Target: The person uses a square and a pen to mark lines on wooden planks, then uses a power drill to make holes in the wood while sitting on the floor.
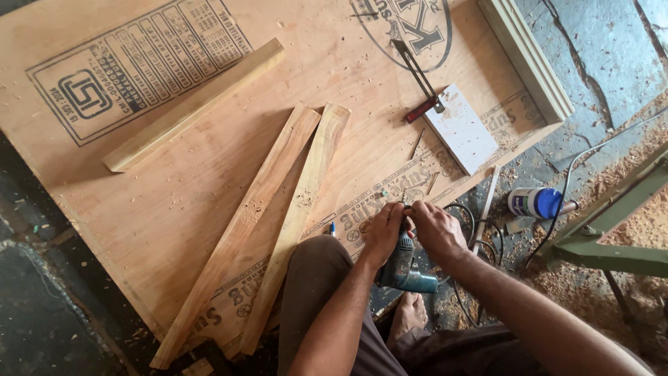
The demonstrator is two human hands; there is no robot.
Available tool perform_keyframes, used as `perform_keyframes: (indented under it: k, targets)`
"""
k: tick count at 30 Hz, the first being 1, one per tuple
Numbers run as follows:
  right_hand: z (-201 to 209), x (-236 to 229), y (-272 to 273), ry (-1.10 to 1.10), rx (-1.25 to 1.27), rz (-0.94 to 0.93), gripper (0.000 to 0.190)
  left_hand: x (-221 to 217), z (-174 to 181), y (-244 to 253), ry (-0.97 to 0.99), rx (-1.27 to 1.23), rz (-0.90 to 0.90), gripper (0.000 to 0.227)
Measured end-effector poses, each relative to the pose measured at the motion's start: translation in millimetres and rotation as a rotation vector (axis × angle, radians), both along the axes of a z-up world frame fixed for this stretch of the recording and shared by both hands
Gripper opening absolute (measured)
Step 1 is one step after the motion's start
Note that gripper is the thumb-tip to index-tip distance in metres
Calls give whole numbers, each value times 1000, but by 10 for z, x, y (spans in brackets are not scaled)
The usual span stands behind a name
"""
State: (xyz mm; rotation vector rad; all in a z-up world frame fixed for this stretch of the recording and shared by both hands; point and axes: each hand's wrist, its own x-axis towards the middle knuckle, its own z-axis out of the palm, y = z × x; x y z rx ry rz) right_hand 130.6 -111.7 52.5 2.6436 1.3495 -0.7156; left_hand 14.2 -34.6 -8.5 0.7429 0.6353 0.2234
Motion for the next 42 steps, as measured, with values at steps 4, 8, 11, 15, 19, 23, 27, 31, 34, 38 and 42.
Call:
perform_keyframes:
  k: [4, 8, 11, 15, 19, 23, 27, 31, 34, 38, 42]
  targets:
    - [57, 101, -69, -37, 206, 76, 14, 29, -26, 5, -36, -86, 4, 31]
    - [66, 68, -287, -178, 305, -12, 28, 49, -68, 73, -17, -79, 9, 32]
    - [56, 25, -375, -29, 299, -199, 30, 35, 21, 138, -3, -165, -5, 34]
    - [-14, -33, -433, 229, 183, -396, 33, -19, 102, 188, -118, -229, -23, 37]
    - [-152, -128, -573, 387, -45, -565, 40, -42, 83, 240, -245, -388, -3, 44]
    - [-162, -268, -652, 354, -20, -458, 37, -71, 60, 251, -225, -389, 43, 44]
    - [-9, -439, -434, 194, -151, -502, 37, -6, 56, 307, -159, -393, 49, 46]
    - [149, -677, -397, 141, -119, -560, 37, -48, 1, 297, -97, -401, 85, 52]
    - [160, -504, -259, 174, -141, -523, 37, -41, -45, 358, -106, -316, 58, 51]
    - [81, -594, -323, 125, -46, -549, 37, 49, -33, 256, -63, -283, 11, 50]
    - [316, -646, -468, 165, -10, -575, 35, -10, 460, 301, 22, -17, -97, 41]
